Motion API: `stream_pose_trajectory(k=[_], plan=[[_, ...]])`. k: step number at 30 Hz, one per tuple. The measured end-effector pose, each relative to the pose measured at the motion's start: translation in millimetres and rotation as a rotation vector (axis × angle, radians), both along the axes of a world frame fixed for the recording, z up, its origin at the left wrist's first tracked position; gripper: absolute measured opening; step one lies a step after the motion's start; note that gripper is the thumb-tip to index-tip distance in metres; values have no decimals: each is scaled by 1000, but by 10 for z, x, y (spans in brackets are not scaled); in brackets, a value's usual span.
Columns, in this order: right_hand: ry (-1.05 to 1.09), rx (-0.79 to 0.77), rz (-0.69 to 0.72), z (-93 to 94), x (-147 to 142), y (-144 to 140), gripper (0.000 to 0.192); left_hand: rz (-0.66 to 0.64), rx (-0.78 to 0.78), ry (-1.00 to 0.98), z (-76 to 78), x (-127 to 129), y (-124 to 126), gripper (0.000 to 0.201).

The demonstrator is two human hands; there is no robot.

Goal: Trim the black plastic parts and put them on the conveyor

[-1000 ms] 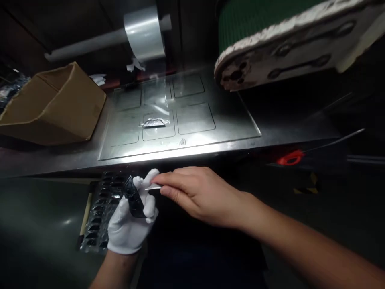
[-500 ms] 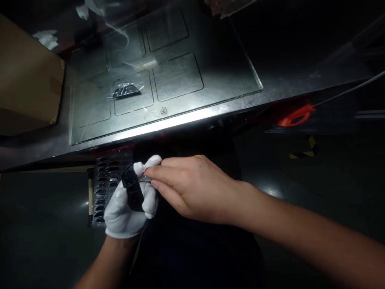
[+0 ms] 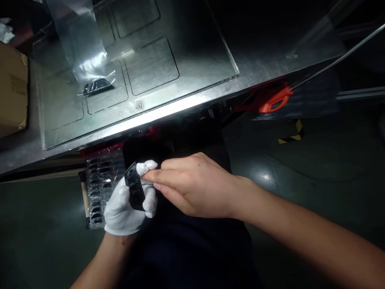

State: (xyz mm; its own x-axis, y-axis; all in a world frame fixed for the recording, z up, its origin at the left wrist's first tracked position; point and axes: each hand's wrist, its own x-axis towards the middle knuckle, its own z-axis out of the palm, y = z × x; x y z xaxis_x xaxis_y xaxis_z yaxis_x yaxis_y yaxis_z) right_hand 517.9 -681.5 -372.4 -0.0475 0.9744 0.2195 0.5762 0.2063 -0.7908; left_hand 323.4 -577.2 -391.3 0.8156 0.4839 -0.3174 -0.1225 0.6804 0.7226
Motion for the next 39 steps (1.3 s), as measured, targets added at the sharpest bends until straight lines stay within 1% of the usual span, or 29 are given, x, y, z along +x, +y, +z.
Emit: stream_pose_trajectory(k=[6, 10, 14, 16, 18, 20, 22, 25, 30, 34, 39], plan=[[7, 5, 4, -11, 18, -44, 35, 12, -1, -1, 3, 23, -49, 39], [15, -20, 42, -12, -20, -64, 35, -3, -64, -12, 8, 11, -38, 36], [110, -14, 52, -10, -55, -67, 34, -4, -82, -33, 0, 3, -9, 35], [190, 5, 10, 10, -31, -68, 33, 10, -50, -40, -3, 9, -2, 36], [240, -15, -89, 49, 25, -71, 34, 23, -3, -37, 2, 17, -1, 38], [234, -51, -193, 99, 96, -72, 35, 11, 30, -22, 15, 21, -7, 40], [175, -43, -214, 153, 157, -65, 37, -13, 36, -10, 32, 17, -20, 41], [0, 9, -161, 231, 195, -32, 34, -32, 28, 9, 51, -2, -45, 41], [-303, -25, -109, 347, 176, 51, 32, -71, 18, 94, 59, -30, -71, 48], [-423, -39, -79, 391, 172, 80, 32, -74, 32, 151, 90, -30, -74, 46], [-520, -61, -88, 367, 162, 81, 33, -77, 81, 257, 157, -1, -69, 45]])
